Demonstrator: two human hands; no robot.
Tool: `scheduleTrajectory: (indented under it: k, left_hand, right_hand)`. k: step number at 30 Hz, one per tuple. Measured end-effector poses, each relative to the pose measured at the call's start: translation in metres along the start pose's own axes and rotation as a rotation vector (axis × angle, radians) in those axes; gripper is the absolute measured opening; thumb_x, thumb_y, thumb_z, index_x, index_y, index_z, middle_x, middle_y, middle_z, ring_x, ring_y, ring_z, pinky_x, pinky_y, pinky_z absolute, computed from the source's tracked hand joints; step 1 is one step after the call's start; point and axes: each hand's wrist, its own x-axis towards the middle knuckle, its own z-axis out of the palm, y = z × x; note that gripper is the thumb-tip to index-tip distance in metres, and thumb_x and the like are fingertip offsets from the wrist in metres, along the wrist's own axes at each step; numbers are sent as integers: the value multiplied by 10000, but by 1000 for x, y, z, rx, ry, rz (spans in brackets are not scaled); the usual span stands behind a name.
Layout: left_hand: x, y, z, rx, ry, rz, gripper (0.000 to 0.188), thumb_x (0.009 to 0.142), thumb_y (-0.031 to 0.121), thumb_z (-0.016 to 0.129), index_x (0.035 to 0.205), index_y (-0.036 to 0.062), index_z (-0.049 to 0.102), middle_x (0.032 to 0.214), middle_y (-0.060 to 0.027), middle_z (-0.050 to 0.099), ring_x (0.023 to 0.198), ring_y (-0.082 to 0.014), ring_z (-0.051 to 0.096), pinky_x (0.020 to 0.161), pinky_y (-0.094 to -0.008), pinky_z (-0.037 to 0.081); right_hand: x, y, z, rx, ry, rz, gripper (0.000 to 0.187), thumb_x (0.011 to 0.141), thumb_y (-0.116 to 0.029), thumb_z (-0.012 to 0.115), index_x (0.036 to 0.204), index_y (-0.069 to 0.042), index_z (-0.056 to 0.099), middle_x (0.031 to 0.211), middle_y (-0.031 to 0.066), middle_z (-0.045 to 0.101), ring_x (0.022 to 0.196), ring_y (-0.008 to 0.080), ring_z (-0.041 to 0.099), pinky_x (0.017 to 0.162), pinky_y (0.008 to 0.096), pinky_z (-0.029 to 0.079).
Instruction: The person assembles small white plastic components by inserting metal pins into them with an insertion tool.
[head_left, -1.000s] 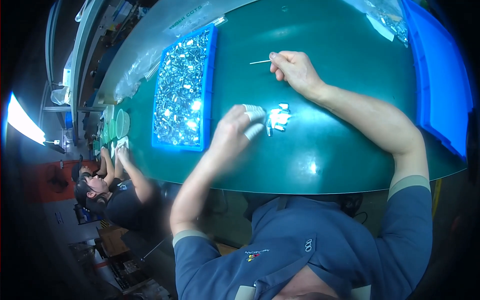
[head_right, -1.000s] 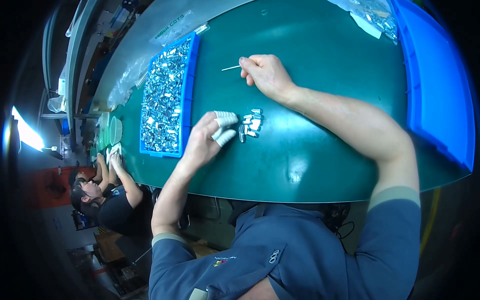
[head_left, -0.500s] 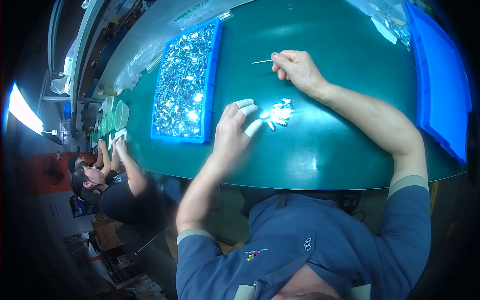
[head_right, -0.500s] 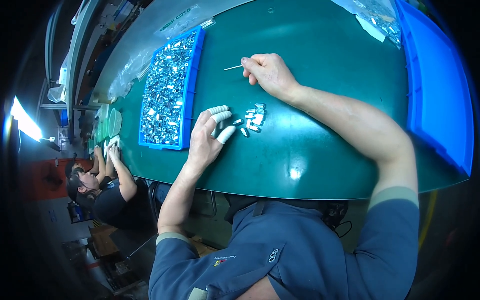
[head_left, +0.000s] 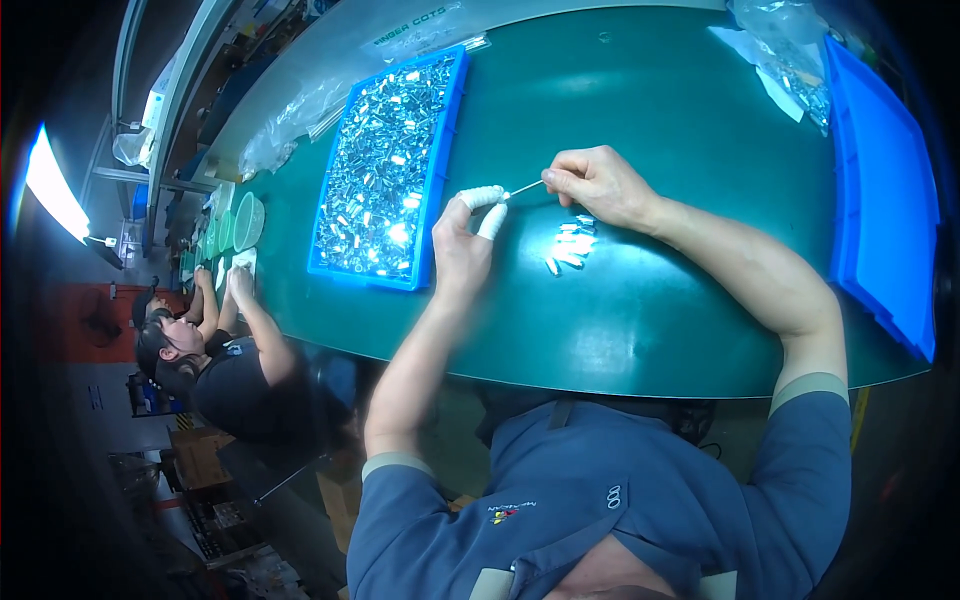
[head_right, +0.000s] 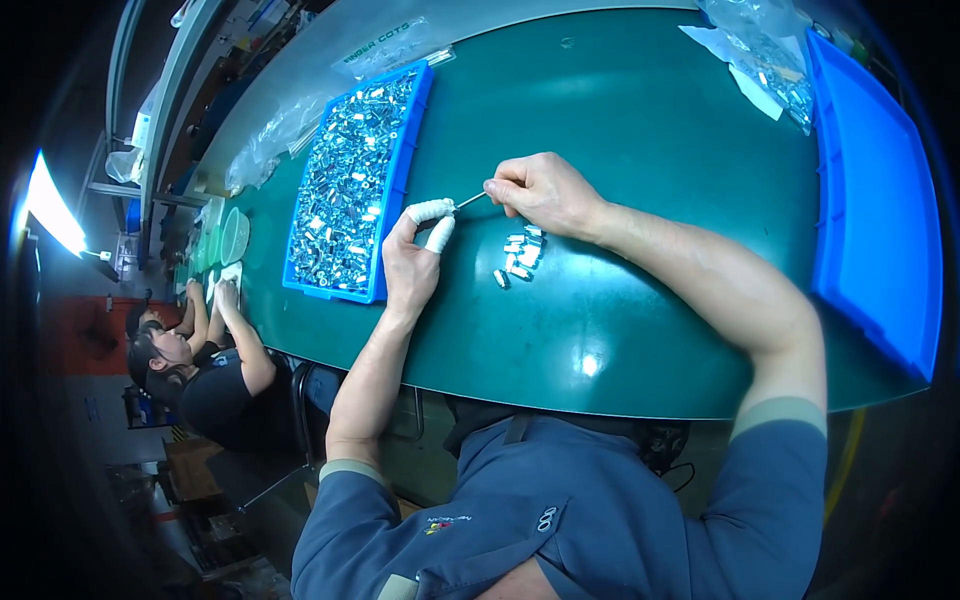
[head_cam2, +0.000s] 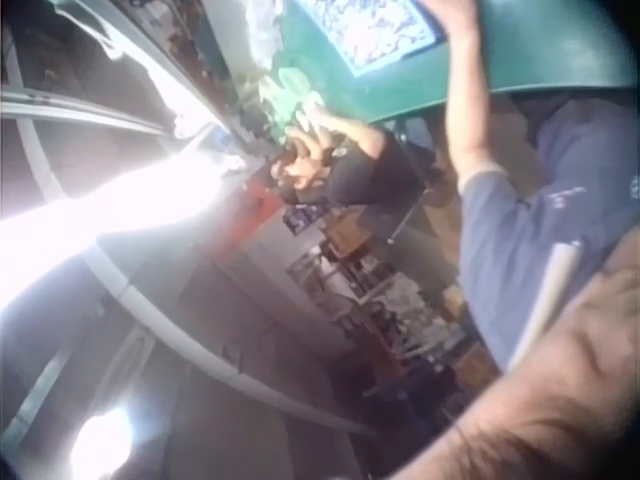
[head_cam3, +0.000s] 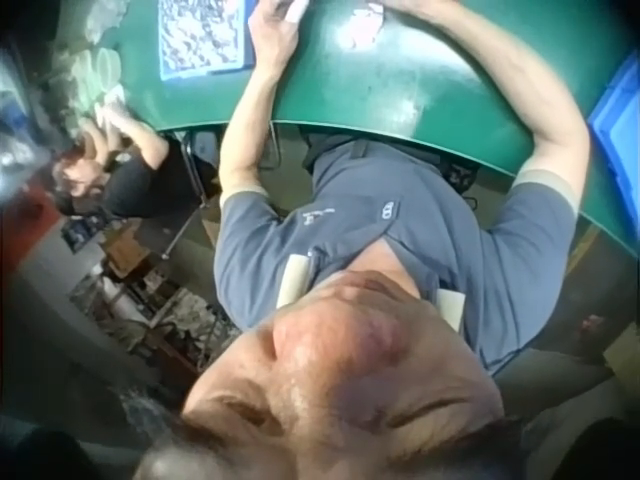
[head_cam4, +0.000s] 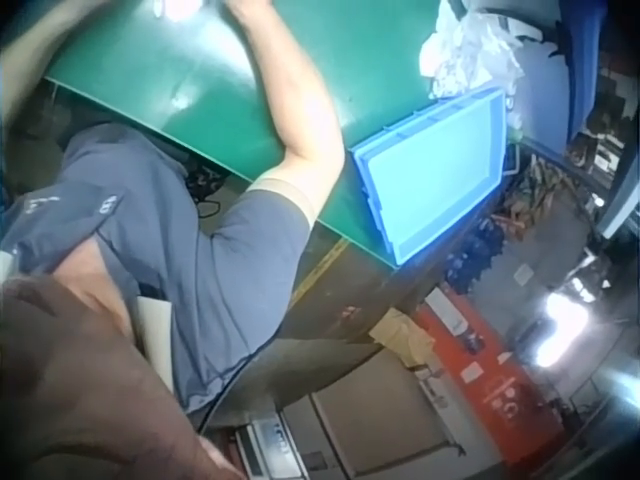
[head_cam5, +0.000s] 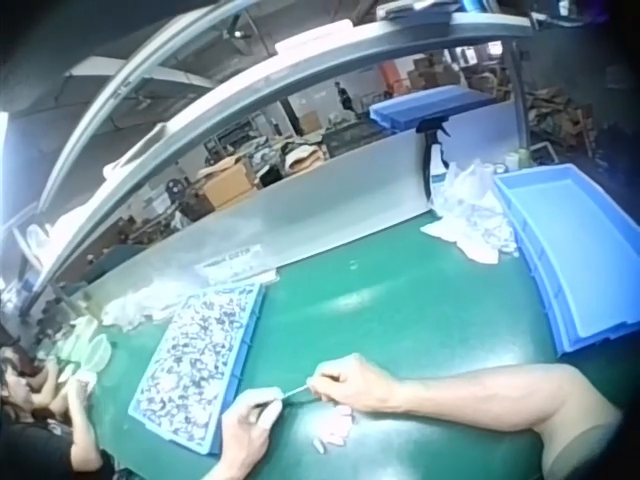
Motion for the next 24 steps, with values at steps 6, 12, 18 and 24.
scheduleTrajectory:
  k: [6, 12, 18, 24]
  left_hand:
    - [3, 0, 8, 5, -46, 81, 168, 902, 1, 722, 1067, 6, 689, 1087, -103, 713, 1034, -187, 684, 898, -307, 555]
    - [3, 1, 8, -25, -43, 21, 187, 897, 16, 734, 1078, 16, 686, 1070, -97, 719, 1017, -182, 689, 878, -308, 561]
    - [0, 6, 6, 27, -60, 27, 190, 893, 98, 755, 1062, 21, 713, 989, -110, 730, 921, -212, 703, 807, -333, 541]
    - [-7, 13, 2, 9, -30, 94, 158, 874, 72, 761, 1014, 13, 715, 960, -113, 720, 904, -242, 689, 787, -341, 534]
  right_hand:
    - [2, 5, 1, -135, -9, -115, 265, 986, -243, 605, 867, -27, 701, 687, 38, 667, 621, 129, 593, 593, 332, 457]
    - [6, 7, 0, -52, -26, -86, 233, 1002, -205, 608, 1001, -2, 722, 778, 35, 682, 718, 96, 585, 630, 283, 453]
    - [-1, 0, 6, -34, -19, -77, 227, 1006, -197, 609, 990, -1, 722, 791, 32, 693, 721, 87, 590, 623, 263, 457]
    - [-4, -3, 14, -73, 10, -57, 389, 1020, -338, 608, 808, -31, 714, 588, 29, 639, 532, 109, 553, 504, 323, 431]
